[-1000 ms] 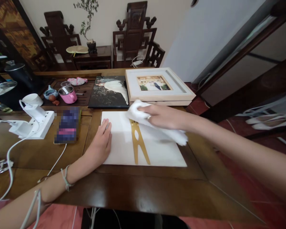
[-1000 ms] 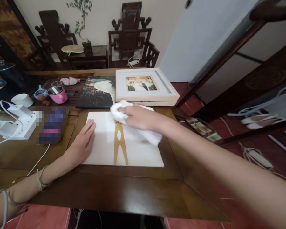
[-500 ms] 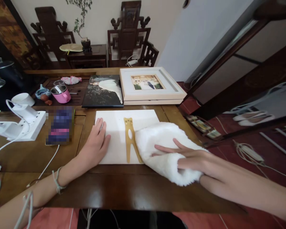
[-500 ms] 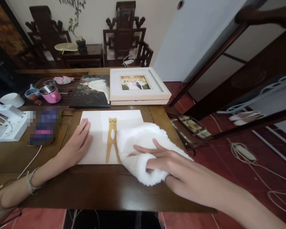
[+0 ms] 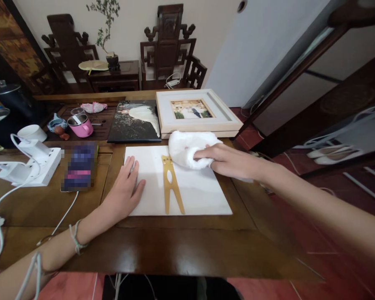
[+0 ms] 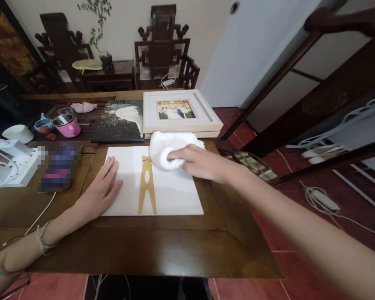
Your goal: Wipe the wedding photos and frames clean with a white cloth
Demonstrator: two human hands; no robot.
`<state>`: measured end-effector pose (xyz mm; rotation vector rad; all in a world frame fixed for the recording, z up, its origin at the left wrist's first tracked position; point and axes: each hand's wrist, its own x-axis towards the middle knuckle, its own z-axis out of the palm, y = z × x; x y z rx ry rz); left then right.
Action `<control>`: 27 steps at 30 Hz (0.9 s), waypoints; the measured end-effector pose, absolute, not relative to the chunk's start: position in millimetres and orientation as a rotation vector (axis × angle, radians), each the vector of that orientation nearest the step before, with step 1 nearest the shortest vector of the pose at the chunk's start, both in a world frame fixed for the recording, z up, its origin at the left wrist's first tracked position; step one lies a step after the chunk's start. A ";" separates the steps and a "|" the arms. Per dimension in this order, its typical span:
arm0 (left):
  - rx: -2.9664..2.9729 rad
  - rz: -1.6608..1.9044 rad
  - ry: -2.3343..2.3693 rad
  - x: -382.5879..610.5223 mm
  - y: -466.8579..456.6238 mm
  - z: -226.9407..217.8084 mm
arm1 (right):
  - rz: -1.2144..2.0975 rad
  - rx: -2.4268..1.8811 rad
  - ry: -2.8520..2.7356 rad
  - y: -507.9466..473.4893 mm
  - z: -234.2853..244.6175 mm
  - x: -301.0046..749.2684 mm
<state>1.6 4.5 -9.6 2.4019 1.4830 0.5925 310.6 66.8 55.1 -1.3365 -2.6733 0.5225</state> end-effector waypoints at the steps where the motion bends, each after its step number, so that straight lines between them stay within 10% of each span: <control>1: 2.401 0.596 1.482 1.4 4.5 -10.0 | 0.521 -1.364 -2.655 56.7 55.9 311.6; 27: 2.417 0.615 1.458 0.3 6.7 -16.3 | 0.214 -1.200 -2.836 -26.1 31.3 208.4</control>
